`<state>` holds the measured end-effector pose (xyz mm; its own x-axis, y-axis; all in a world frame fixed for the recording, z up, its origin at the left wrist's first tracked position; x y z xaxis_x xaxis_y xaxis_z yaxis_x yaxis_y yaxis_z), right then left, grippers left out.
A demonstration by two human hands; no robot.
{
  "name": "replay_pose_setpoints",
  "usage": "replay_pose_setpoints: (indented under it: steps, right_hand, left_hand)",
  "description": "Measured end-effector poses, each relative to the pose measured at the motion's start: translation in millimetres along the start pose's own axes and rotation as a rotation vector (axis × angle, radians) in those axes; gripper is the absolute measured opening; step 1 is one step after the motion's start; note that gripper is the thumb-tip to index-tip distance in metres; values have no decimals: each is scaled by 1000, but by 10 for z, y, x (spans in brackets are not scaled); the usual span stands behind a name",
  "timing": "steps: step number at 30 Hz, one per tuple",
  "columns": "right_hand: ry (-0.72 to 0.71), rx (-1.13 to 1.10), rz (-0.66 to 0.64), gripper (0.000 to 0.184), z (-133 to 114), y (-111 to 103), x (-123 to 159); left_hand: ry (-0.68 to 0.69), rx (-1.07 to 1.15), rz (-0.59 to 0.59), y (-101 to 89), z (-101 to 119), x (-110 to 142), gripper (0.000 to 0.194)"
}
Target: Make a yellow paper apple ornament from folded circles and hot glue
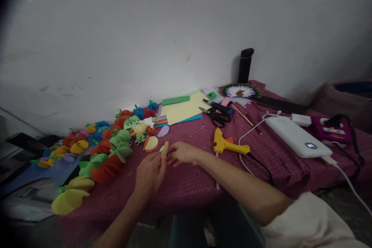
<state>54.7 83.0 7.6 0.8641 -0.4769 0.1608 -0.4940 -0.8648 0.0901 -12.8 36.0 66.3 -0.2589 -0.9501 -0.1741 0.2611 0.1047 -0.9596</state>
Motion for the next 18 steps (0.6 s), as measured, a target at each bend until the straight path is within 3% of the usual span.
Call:
replay_pose_setpoints:
  steps: [4,12,18]
  right_hand:
    - [94,85,102,15,144,-174,66]
    - [88,276,195,12,214,-326,133]
    - [51,195,294,31,248,-360,160]
  left_hand:
    - [-32,146,-86,233,-80,-88,35]
    - [-137,918,-267,630,-401,-291,47]
    - [-207,1030,-257,671,-451,-274,46]
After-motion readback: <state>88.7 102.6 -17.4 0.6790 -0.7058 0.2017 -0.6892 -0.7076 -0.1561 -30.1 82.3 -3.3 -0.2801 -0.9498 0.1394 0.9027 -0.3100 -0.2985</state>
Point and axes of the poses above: each hand's wrist, its own x-axis away from the middle knuckle, its own y-axis out of the palm, z = x × y, the point moved 8 cm from there along -x, towards the middle knuckle, and after that the axes turned 14 degrees about -z, right-handed, at the moved point
